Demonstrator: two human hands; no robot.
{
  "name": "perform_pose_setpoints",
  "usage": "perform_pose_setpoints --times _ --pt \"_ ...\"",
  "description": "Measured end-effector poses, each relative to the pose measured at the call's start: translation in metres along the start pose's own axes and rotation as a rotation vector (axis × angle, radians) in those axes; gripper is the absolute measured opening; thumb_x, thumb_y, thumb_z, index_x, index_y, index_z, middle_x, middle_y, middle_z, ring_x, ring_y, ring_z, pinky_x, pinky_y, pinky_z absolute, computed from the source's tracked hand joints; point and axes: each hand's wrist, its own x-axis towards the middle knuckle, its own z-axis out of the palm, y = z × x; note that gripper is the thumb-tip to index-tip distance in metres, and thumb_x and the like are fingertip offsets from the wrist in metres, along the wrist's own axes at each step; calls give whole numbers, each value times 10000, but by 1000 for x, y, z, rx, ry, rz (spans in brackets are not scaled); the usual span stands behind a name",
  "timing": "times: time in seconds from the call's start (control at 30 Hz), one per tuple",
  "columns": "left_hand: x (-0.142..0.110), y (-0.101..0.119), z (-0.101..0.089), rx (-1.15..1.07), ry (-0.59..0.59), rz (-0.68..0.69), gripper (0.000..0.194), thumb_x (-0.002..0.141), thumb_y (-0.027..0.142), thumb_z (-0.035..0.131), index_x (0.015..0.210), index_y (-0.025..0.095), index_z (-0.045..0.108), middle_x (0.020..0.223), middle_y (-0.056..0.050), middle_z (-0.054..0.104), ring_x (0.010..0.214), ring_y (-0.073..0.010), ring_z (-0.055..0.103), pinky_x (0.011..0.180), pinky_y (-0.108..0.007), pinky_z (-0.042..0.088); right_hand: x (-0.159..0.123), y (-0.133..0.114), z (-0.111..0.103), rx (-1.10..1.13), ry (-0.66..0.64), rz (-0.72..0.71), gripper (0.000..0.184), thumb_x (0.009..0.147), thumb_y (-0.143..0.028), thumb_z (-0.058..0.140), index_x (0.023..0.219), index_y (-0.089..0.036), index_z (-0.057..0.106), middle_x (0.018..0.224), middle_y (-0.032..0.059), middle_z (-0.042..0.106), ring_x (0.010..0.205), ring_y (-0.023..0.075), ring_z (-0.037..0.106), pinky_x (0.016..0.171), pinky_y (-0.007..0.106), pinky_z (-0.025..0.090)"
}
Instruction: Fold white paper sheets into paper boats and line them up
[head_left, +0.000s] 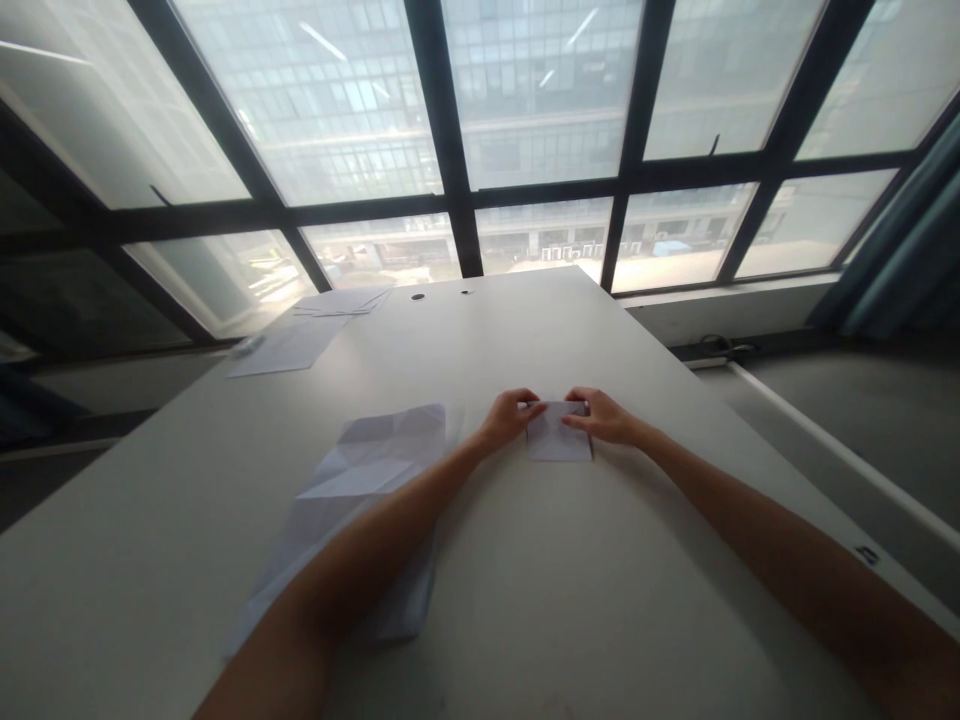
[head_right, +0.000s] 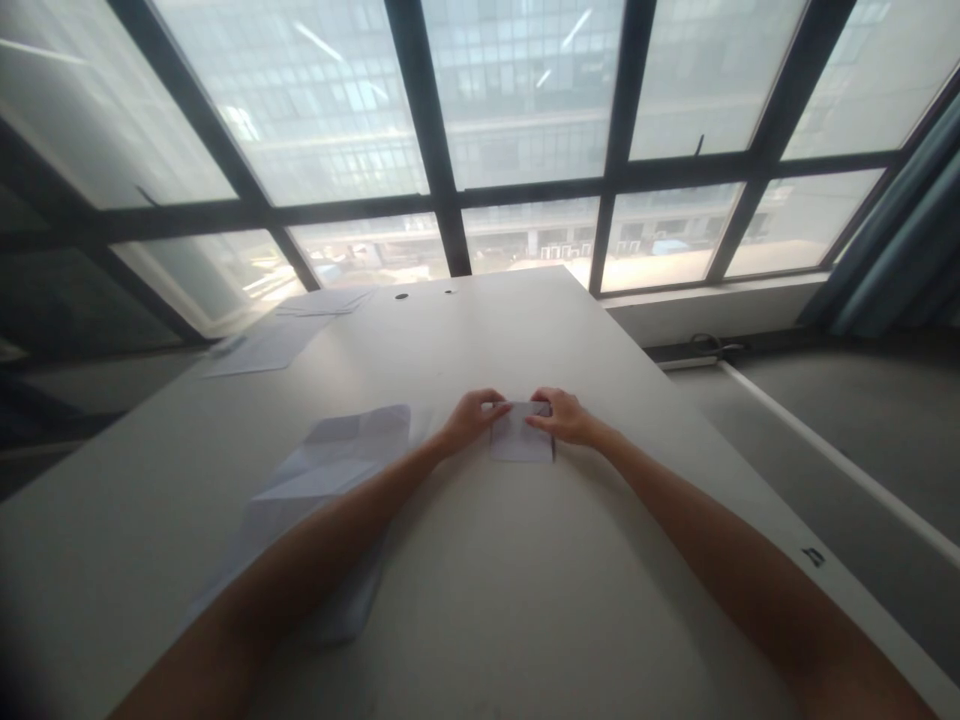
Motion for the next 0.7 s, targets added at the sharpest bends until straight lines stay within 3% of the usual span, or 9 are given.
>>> perform_pose_setpoints --times 0.13,0.23,0.3,0.4,0.5,0.7 --pt "-2 7 -5 -158 -32 -50 484 812 590 620 687 126 678 613 -5 610 589 -130 518 569 -239 378 1 -10 -1 184 -2 -9 288 785 -427 649 739 -145 683 678 18 633 648 153 524 608 267 383" --pt "-1 6 -3 -210 25 -91 560 814 654 576 610 134 620 543 14 523 544 -115 460 521 -229 323 1 -12 -1 289 -5 71 335 738 -475 694 703 -141 691 623 5 601 600 135 491 557 258 352" --pt "0 4 -1 -300 112 -109 554 834 653 551 659 134 635 615 -15 584 597 -132 519 545 -231 366 0 -10 0 370 22 133 372 722 -510 706 707 -139 695 621 5 593 579 127 477 532 256 334" --pt "2 3 1 -458 203 -152 485 867 597 549 922 133 679 826 -66 683 699 -148 605 591 -231 431 0 -5 1 481 147 250 394 698 -528 724 735 -136 702 630 11 590 558 118 459 505 256 311" --pt "1 4 -1 -472 174 -187 518 844 556 619 1153 141 641 840 -58 697 676 -141 605 583 -223 433 2 2 2 609 248 352 393 678 -515 742 797 -142 708 637 8 594 530 109 437 483 257 295" --pt "-3 8 -9 -558 56 -160 544 796 538 703 1128 107 688 912 -92 722 759 -174 630 659 -253 469 4 10 4 823 206 303 383 666 -485 788 890 -183 714 789 38 678 610 135 526 547 268 363"
